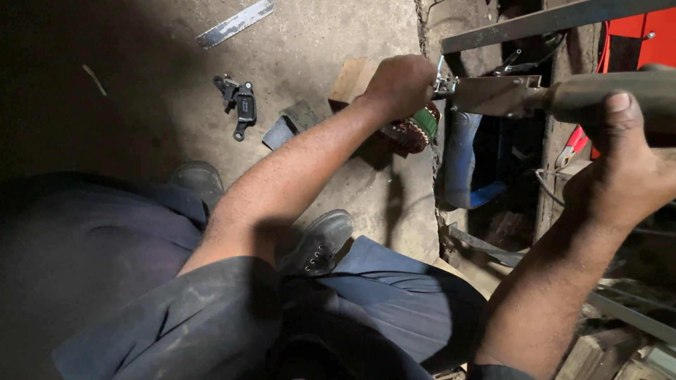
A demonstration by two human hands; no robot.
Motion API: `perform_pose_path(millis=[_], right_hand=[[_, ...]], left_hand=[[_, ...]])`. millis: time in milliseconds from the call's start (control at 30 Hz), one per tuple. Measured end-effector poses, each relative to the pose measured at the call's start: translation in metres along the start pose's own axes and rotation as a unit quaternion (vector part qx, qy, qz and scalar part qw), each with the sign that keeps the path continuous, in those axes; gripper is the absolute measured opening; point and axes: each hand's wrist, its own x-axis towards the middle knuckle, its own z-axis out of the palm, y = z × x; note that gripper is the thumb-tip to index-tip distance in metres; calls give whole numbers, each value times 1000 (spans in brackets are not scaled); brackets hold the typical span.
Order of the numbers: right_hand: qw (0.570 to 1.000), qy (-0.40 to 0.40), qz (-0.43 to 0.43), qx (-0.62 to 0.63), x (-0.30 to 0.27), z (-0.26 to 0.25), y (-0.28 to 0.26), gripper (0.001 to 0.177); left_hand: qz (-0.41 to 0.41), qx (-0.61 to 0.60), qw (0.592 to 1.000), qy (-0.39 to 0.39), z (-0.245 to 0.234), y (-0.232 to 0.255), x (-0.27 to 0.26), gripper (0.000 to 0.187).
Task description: Repairing an electric motor using a soldering iron and various tools.
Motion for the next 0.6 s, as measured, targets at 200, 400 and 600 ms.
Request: perform_pose_path(millis=[200, 400, 600], right_hand=[[1000, -11, -7, 3, -2, -5, 9, 39], [999, 2, -8, 37, 0, 15, -9, 36], [999, -13, -36, 8, 1, 1, 2, 37]], left_hand=[[-7, 9, 1000, -23, 1, 4, 1, 17], [-4, 26, 999, -36, 7, 2, 3, 19], [13, 49, 999, -14, 7, 3, 3, 17]])
